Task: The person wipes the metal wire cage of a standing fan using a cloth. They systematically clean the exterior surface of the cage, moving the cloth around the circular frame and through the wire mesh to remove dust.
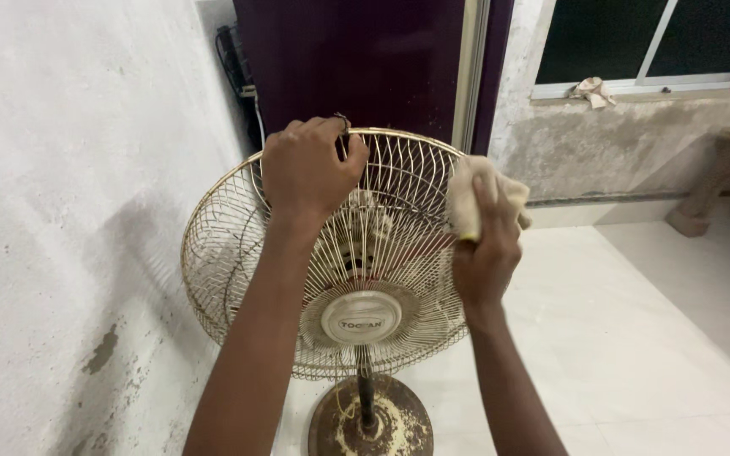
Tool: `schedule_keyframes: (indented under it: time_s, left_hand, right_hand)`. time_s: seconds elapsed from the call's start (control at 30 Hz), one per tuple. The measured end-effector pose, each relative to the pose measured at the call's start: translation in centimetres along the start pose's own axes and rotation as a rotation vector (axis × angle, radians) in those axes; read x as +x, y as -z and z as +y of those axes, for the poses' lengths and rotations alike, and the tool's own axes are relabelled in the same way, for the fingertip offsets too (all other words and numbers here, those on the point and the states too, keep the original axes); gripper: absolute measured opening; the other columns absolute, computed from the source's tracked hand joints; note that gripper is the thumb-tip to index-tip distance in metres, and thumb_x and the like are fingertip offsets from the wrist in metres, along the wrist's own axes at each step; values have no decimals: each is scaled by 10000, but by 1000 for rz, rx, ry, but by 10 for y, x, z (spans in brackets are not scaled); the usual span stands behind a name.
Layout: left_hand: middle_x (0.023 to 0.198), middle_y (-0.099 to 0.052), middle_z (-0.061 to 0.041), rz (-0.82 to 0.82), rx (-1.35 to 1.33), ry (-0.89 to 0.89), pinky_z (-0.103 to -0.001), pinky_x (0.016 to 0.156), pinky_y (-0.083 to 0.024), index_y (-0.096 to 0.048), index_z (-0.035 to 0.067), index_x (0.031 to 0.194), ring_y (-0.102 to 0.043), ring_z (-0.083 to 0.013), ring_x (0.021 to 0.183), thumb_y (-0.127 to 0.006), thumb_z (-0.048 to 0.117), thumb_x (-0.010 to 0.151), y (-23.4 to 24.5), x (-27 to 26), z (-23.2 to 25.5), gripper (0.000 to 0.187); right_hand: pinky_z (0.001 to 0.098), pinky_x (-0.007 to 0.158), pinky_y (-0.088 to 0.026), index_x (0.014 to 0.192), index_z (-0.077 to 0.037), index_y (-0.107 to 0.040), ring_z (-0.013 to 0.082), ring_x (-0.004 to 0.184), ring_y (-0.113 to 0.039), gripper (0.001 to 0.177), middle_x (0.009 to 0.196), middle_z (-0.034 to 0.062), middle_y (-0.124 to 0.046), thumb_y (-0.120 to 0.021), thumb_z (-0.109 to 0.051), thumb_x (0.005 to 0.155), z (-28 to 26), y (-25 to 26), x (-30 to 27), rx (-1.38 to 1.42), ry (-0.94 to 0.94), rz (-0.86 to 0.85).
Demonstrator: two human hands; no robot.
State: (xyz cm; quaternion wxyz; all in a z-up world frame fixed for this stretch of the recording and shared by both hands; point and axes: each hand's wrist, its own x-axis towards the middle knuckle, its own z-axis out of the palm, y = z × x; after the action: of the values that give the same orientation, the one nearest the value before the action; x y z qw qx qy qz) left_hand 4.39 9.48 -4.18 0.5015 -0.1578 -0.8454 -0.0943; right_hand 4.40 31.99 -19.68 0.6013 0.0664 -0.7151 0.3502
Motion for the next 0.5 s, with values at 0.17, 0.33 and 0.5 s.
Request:
schedule_keyframes:
  time_s: [0.17,0.33,0.5]
  left_hand:
    - [956,-793,-87,-58,-8,11,-453,820,-545,-792,92,1054,-727,-221,800,-624,387,923,-3,2,-4,364]
    - [974,-792,-95,-31,6,-33,-486,864,-535,-795,92,1051,-727,-235,829,-644,400,914,-6,6,-5,370]
    - [1010,-784,-112,-69,28,35,-472,887,-536,-780,78,1102,-726,-239,859,-628,369,942,-3,3,3,365]
  right_hand:
    - [471,1023,-615,1543,-172,-464,434,1323,-596,493,1515,249,-521,-568,-59,1074,-26,15,-42,-134,219,46]
    - [473,997,-591,1586,-135,-378,426,1254,-638,573,1484,268,-571,-536,-19,1047,-13,16,1,-78,249,-20]
    - [396,767,-681,1526,-201,-471,297,1012,-748,506,1334,175,-675,-579,-51,1055,3,13,20,102,-47,-158]
